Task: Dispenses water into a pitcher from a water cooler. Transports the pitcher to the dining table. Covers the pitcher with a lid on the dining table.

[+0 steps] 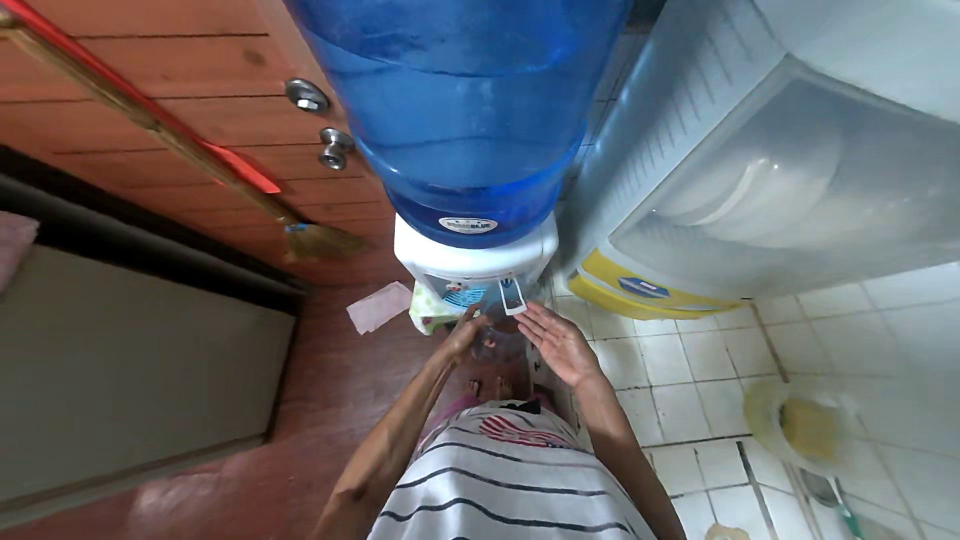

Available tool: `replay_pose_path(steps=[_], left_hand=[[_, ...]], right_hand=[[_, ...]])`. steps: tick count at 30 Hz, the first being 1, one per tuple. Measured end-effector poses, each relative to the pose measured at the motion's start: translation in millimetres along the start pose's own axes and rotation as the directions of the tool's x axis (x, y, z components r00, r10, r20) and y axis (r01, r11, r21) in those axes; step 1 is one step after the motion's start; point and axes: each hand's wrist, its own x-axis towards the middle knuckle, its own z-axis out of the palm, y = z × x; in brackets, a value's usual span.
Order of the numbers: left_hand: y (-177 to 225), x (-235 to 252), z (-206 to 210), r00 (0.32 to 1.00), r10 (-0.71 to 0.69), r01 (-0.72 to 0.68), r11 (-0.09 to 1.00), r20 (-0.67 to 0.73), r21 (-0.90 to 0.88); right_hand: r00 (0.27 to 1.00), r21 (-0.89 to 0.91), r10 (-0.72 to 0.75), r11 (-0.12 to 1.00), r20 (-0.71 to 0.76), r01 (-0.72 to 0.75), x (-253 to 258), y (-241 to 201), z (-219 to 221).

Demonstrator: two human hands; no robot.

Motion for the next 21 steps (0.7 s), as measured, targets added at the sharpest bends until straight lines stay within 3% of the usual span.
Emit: replay_pose_path(steps=[21], left_hand=[[-7.6,3.5,-7.7,0.999,-0.010,0.013,0.997,0.046,-0.073]], right_hand=[[0.994,-0.145,-0.060,0.988,-0.093,0.046,8.8,2.6,-16.0]])
